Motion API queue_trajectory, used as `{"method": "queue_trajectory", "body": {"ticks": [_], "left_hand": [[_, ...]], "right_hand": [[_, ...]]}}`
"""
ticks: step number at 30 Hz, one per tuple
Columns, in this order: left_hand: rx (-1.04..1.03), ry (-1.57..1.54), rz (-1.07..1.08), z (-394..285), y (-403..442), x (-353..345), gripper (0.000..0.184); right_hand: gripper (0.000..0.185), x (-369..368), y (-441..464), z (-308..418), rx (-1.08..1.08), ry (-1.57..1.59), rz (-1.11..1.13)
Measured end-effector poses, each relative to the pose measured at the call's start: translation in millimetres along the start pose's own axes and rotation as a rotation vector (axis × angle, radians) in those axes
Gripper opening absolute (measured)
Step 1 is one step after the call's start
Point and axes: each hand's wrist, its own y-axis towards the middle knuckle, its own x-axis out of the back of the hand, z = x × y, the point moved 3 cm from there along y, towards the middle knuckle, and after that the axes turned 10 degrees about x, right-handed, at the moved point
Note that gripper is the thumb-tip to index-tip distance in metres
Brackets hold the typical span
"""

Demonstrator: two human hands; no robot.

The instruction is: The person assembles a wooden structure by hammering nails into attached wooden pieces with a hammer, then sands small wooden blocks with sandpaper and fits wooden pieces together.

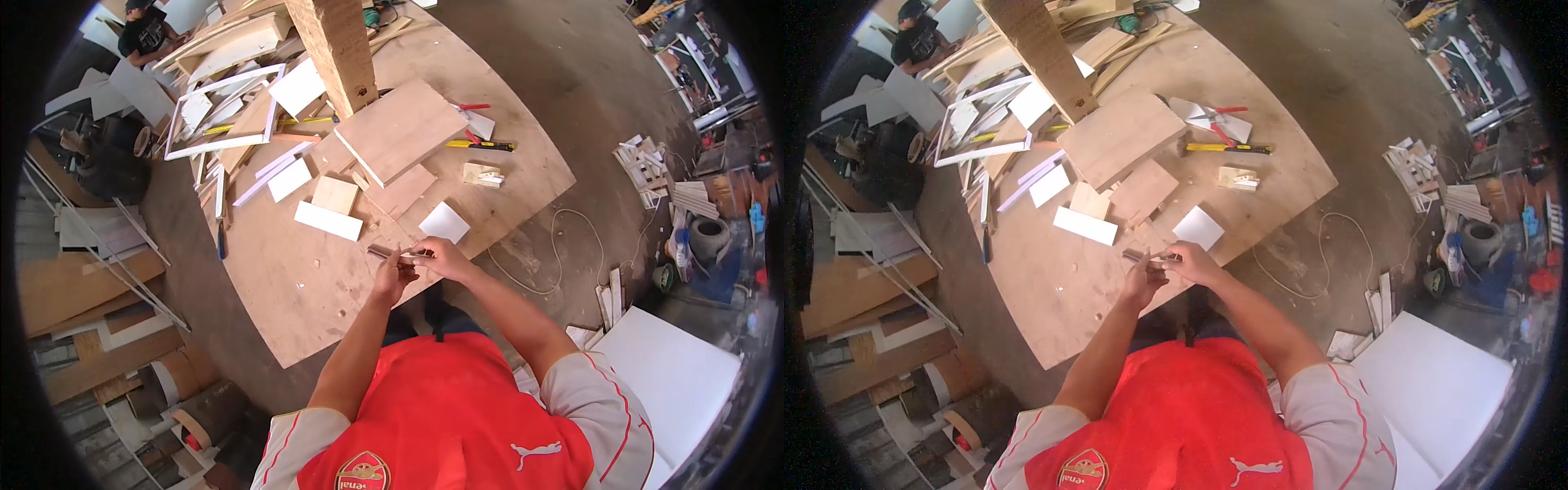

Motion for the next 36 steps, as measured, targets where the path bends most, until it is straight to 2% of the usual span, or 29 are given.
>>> {"method": "queue_trajectory", "body": {"ticks": [1,5,8,11,14,18,21,24,25,28,29,32,36], "left_hand": [[0.001,-0.025,0.068,1,1,0,0.047],[-0.076,0.140,-0.084,-2,-14,1,0.042],[-0.095,0.088,-0.127,-1,-17,25,0.041],[-0.103,0.067,-0.239,-9,-27,38,0.043],[-0.089,0.016,-0.238,-11,-25,68,0.041],[-0.075,-0.032,-0.205,-17,-32,104,0.037],[-0.087,0.016,-0.235,-31,-45,128,0.036],[-0.061,0.007,-0.280,-48,-63,145,0.036],[-0.068,0.004,-0.254,-50,-63,155,0.039],[-0.136,-0.056,-0.267,-60,-67,178,0.042],[-0.157,-0.098,-0.275,-65,-72,183,0.043],[-0.140,-0.137,-0.265,-71,-76,209,0.042],[-0.137,-0.123,-0.259,-73,-87,237,0.042]], "right_hand": [[0.031,-3,0,-11,-0.016,-0.034,0.014],[0.038,-18,1,-31,-0.125,-0.055,0.113],[0.059,-5,5,-25,-0.102,-0.508,-0.037],[0.088,13,15,-13,-0.413,-0.945,-0.133],[0.103,10,11,-42,-0.554,-0.958,0.022],[0.103,-14,6,-37,-0.537,-0.887,0.015],[0.098,-50,-2,-17,-0.398,-0.798,-0.073],[0.101,-88,8,14,-0.365,-0.660,-0.033],[0.099,-101,14,19,-0.275,-0.665,-0.050],[0.098,-141,33,39,-0.274,-0.660,0.013],[0.098,-157,38,37,-0.171,-0.704,-0.028],[0.099,-188,56,44,-0.250,-0.728,0.101],[0.097,-217,63,40,-0.192,-0.761,0.073]]}}
